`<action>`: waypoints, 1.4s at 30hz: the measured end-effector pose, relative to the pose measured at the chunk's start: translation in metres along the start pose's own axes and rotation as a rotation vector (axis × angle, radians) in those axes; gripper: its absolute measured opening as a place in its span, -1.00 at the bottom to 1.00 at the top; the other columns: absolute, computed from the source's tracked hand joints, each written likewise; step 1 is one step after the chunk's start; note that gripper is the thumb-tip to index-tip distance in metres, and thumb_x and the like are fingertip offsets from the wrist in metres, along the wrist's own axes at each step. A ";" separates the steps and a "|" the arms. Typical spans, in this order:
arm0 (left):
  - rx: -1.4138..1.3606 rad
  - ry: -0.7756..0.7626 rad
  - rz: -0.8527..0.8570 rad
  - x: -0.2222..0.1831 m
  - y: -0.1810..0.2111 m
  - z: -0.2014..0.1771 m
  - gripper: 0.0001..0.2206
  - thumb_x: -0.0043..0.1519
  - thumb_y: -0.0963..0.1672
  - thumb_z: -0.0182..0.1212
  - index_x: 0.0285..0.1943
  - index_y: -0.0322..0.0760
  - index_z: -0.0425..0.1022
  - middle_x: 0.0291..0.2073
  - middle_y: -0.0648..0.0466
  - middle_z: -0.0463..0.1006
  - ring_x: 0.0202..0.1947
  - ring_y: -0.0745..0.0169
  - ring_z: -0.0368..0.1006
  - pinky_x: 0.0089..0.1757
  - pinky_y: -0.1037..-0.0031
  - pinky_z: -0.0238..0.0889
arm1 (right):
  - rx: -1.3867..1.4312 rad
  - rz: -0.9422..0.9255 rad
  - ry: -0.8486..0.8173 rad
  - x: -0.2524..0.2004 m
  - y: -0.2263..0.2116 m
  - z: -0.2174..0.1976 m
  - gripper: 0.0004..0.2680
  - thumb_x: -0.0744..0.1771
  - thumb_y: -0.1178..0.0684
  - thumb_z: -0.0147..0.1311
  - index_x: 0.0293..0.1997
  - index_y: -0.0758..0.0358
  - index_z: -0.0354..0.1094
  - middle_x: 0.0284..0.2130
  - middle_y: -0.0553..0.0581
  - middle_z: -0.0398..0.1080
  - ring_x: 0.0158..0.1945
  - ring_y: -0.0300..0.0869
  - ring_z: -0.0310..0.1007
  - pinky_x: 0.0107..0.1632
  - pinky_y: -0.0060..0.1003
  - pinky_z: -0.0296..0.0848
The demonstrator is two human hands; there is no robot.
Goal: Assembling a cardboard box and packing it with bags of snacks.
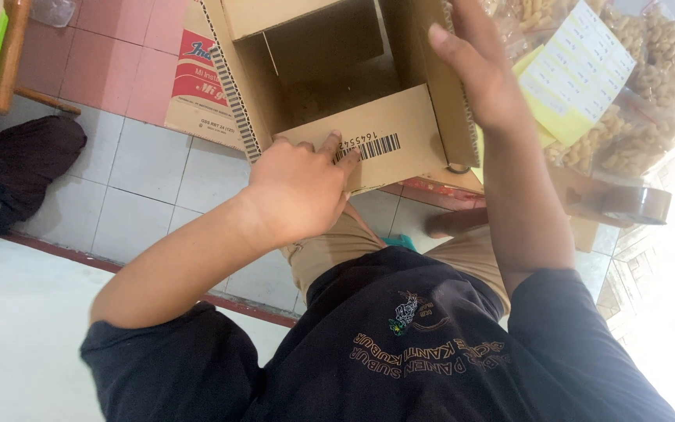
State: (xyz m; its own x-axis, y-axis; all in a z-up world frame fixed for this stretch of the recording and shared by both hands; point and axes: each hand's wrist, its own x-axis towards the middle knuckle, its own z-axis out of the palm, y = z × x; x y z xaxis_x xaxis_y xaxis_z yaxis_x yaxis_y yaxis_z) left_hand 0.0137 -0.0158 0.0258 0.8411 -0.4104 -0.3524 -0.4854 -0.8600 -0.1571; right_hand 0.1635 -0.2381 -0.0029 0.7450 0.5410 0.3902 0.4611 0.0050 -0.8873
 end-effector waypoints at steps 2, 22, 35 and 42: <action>-0.108 0.072 0.004 0.001 -0.001 -0.009 -0.58 0.29 0.09 0.01 0.21 -0.16 0.43 0.05 -0.12 0.52 -0.38 -0.23 0.63 -0.45 -0.01 0.34 | -0.060 0.089 -0.046 -0.004 -0.013 0.010 -0.49 0.52 -0.23 -0.33 0.61 0.33 -0.27 0.59 0.26 -0.28 0.68 0.00 -0.41 0.68 0.02 -0.36; -0.558 0.739 -0.359 0.050 -0.005 0.022 -0.49 0.45 -0.03 -0.09 0.54 -0.25 -0.08 0.55 -0.07 -0.05 0.59 -0.12 -0.15 0.40 -0.26 -0.21 | -0.941 0.037 -0.220 0.007 0.011 0.056 -0.60 0.51 -0.11 -0.30 0.58 0.11 0.00 0.50 0.37 -0.15 0.53 0.33 -0.30 0.46 0.28 -0.06; -0.206 0.427 -0.345 0.053 -0.003 0.035 -0.39 0.55 0.09 -0.25 0.67 -0.30 -0.12 0.62 -0.04 -0.16 0.61 0.04 -0.28 0.40 -0.24 -0.32 | -0.680 0.107 -0.143 -0.007 -0.007 0.044 -0.61 0.44 0.09 0.11 0.44 0.38 0.15 0.45 0.48 -0.30 0.56 0.37 -0.33 0.54 0.19 -0.11; -0.248 0.444 -0.340 0.056 -0.005 0.038 -0.42 0.54 0.05 -0.18 0.66 -0.32 -0.09 0.62 -0.05 -0.14 0.61 0.03 -0.27 0.40 -0.26 -0.32 | -0.954 -0.004 -0.050 -0.042 -0.034 0.067 -0.57 0.50 -0.10 0.10 0.52 0.32 0.11 0.51 0.42 -0.25 0.59 0.33 -0.28 0.56 0.38 0.01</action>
State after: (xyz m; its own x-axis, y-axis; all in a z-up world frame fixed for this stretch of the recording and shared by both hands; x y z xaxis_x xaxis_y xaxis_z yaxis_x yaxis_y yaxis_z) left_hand 0.0542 -0.0232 -0.0280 0.9842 -0.1420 0.1059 -0.1474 -0.9880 0.0450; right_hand 0.0841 -0.2046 -0.0058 0.7311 0.5782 0.3620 0.6789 -0.6687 -0.3031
